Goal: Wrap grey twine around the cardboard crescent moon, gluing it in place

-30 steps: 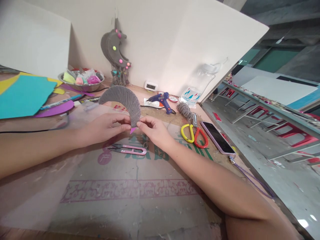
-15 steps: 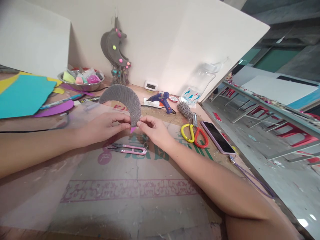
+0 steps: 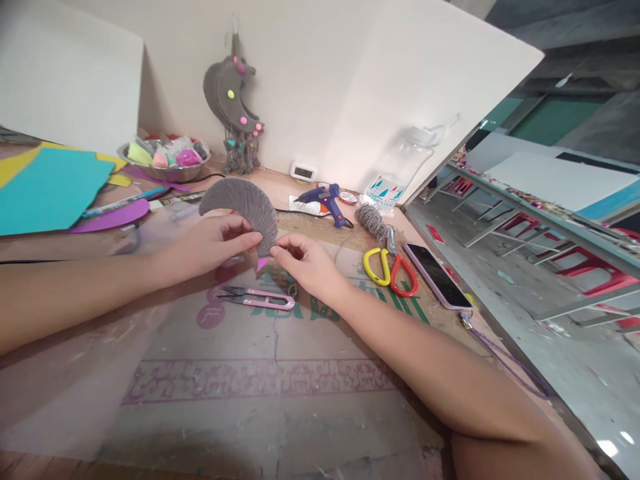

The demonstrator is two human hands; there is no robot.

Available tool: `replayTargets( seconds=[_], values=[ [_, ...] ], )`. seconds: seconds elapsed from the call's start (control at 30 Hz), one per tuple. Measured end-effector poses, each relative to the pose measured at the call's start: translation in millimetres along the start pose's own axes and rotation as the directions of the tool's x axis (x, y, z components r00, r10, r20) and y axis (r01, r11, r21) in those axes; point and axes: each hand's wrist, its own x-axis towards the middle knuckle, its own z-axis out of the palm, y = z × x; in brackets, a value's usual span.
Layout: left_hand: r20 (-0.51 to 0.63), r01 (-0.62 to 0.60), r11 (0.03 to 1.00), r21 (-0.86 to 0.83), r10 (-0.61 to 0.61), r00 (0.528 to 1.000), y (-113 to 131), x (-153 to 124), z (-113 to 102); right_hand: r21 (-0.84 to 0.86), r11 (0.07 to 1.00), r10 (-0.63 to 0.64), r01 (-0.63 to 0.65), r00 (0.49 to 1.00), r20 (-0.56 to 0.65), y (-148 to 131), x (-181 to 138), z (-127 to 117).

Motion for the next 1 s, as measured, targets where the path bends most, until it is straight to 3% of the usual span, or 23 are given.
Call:
replayTargets(
  seconds=[0.2,0.43,0.87,1.0],
  values=[
    [-0.040,0.036,0.999,-0.003,-0.036,0.999,-5,1,0,-0.053,0.998,-0.033,0.030,0.999,-0.041,4,1,0],
    [-0.061,0.043,0.999,0.015,-0.042,0.997,-6,2,1,-0.132,0.990,-0.058,0.058,0.998,0.005,10,2,1],
    [0.048,0.044,0.999,-0.011,-0.043,0.998,-7,5,-1,-0.186,0.980,-0.078,0.076,0.997,0.000,8,1,0],
    [0.098,0.093,0.992,-0.087,-0.085,0.992,-7,4,0,-0.182,0.980,-0.084,0.081,0.996,-0.007,8,1,0]
  ],
)
